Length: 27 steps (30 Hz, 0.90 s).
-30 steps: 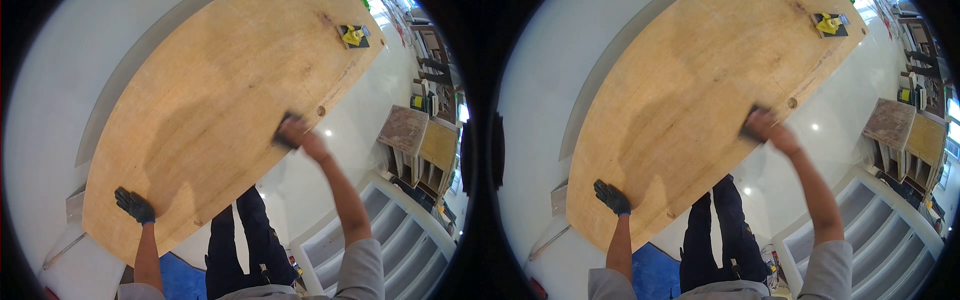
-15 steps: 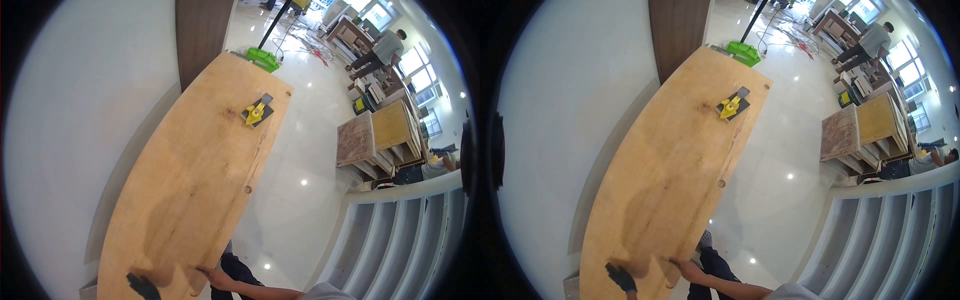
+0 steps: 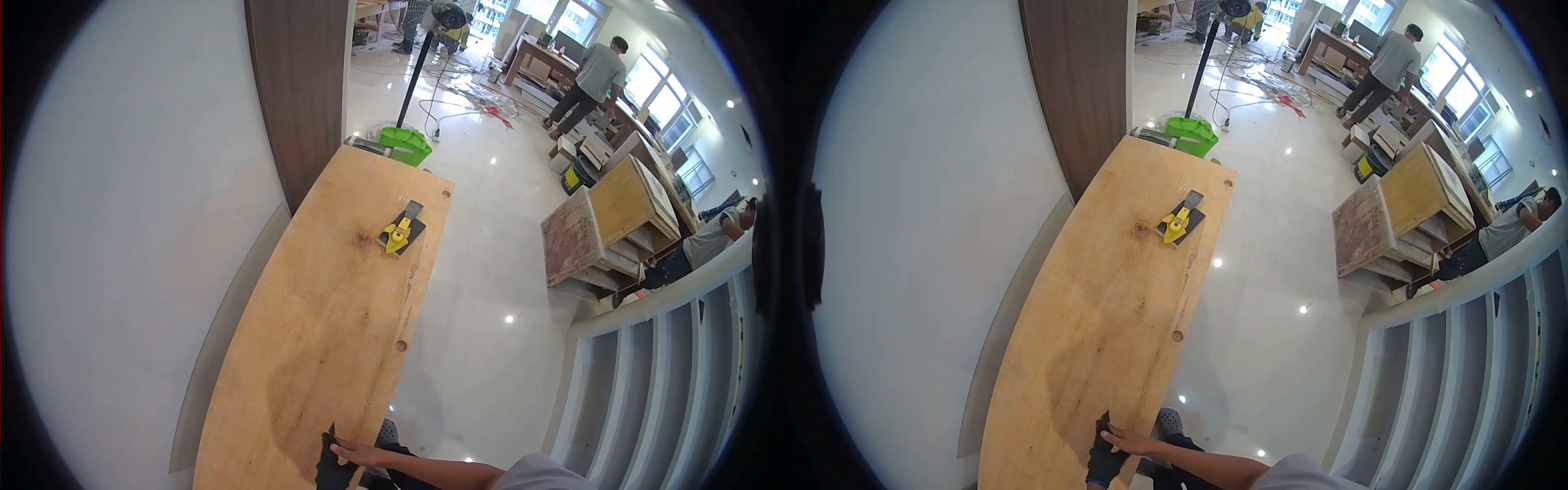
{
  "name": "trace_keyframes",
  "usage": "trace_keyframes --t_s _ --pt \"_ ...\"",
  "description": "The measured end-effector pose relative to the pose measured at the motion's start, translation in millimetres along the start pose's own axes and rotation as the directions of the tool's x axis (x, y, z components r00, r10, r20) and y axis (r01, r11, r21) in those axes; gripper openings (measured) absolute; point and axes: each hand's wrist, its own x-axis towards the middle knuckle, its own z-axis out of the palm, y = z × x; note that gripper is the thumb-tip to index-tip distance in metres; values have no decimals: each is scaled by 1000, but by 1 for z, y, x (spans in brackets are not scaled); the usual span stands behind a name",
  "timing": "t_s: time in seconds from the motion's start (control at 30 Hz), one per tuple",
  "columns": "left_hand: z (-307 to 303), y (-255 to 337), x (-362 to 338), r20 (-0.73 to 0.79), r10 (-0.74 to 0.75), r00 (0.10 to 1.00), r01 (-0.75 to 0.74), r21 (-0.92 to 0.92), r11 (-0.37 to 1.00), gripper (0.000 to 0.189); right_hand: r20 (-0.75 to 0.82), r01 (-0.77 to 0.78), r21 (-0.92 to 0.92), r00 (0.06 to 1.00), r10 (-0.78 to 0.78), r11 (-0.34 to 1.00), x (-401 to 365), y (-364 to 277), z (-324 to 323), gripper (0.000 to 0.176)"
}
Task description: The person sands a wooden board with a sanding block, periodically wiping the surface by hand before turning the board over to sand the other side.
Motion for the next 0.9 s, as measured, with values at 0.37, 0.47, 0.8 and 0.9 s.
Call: trace_keyframes --t_s 0.37,0.47,0.8,0.9 --pt "-82 -53 47 -539 379 752 77 643 762 33 -302 -53 -880 828 -472 472 66 25 -42 61" --pt "-96 -59 73 -561 378 736 91 636 766 39 -297 -69 -915 783 -547 397 71 36 -57 63" --pt "-82 -117 119 -462 440 770 218 839 499 43 -301 -59 -922 731 -612 383 75 50 -59 61" --pt "-81 -98 152 -295 546 784 71 917 393 42 -311 -83 -926 721 -619 368 79 55 -58 62"
